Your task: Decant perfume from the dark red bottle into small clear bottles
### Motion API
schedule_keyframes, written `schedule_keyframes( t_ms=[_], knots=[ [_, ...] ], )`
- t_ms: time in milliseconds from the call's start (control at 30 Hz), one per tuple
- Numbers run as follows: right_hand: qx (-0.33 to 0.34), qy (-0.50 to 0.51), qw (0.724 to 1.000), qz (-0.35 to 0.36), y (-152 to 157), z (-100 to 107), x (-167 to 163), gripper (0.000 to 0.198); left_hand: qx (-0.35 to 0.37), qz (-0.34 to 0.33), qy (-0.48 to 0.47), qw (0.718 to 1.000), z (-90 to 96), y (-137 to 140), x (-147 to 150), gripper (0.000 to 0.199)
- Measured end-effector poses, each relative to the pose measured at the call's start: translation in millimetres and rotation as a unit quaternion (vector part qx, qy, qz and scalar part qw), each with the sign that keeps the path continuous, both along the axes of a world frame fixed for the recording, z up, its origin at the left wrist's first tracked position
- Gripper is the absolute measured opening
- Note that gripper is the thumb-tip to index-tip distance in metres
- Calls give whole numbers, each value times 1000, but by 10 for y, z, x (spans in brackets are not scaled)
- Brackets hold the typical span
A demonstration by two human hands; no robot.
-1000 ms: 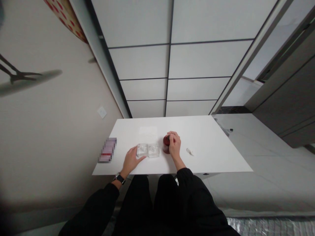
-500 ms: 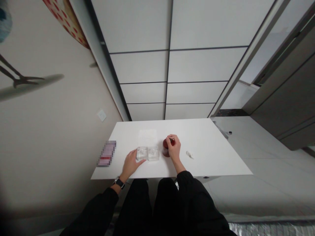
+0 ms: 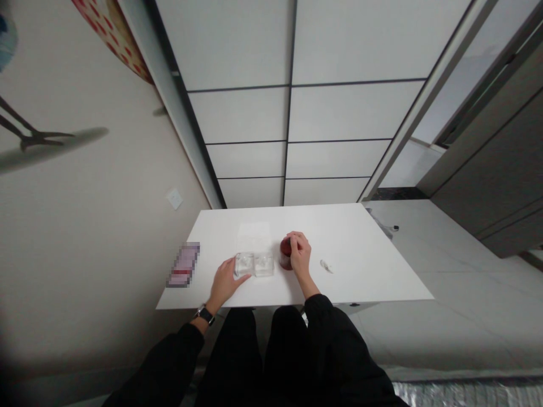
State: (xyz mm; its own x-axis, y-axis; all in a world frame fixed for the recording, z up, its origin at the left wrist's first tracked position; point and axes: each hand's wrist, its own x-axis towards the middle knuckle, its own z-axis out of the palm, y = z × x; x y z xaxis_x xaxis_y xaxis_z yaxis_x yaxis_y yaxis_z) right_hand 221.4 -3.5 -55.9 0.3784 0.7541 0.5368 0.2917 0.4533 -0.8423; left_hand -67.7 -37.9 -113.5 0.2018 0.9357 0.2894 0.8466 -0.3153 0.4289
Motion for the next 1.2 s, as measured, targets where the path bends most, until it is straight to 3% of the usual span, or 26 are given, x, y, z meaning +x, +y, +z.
schedule_keyframes(
  t_ms=[200,900,1200],
  knots=[
    [12,-4,1000,15,-18,-2,15,53,6,0,-5,1000,-6,3,-9,75],
    [-13,37,999,6,-31,-20,-31,21,-7,-1,-3,1000,-3,6,-15,74],
    [-25,68,997,21,-16,-44,-49,35,0,5,-7,1000,-14,11,-8,73]
  ],
)
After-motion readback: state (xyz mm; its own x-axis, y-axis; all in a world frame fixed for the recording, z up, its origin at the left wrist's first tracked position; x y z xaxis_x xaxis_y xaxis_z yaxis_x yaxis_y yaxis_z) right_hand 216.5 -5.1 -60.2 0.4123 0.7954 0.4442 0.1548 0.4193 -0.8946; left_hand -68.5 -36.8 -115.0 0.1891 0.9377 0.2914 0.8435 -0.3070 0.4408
